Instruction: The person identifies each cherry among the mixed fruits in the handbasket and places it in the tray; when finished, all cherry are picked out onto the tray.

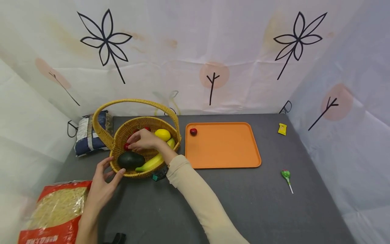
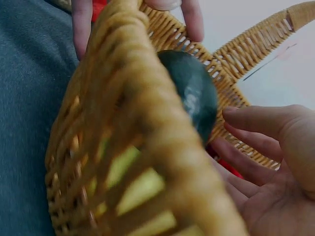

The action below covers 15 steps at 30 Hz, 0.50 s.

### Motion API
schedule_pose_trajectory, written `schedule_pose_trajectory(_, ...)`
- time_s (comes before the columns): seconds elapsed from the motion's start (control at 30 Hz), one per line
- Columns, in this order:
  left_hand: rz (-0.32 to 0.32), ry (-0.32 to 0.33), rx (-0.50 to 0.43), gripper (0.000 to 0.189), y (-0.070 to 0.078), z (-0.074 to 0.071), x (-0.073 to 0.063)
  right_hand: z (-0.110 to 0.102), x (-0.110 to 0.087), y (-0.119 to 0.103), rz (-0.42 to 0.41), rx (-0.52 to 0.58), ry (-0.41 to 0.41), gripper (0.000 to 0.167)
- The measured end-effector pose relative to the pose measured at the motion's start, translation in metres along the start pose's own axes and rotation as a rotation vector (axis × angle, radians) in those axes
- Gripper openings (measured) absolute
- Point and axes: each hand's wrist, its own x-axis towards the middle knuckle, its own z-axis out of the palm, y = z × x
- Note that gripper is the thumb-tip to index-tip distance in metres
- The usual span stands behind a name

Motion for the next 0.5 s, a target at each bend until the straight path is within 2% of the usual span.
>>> schedule_pose_trajectory(0.17,-0.010,-0.003,-0.008,0.083,-0.0003,0.0000,0.0005,0.0066,0.0088,0.0021,0.068,0.026,0.034,0.036)
schedule_pose_trajectory(0.33,-0.019,0.003,-0.004,0.082,0.0002,-0.0003,0.0002,0.0094,0.0118,0.0029,0.155,0.123,0.066,0.034)
schedule_pose_trajectory(0.5,-0.006,0.012,-0.005,0.081,-0.0002,0.0007,0.0003,0.0109,0.0118,0.0001,0.210,0.190,0.053,0.040)
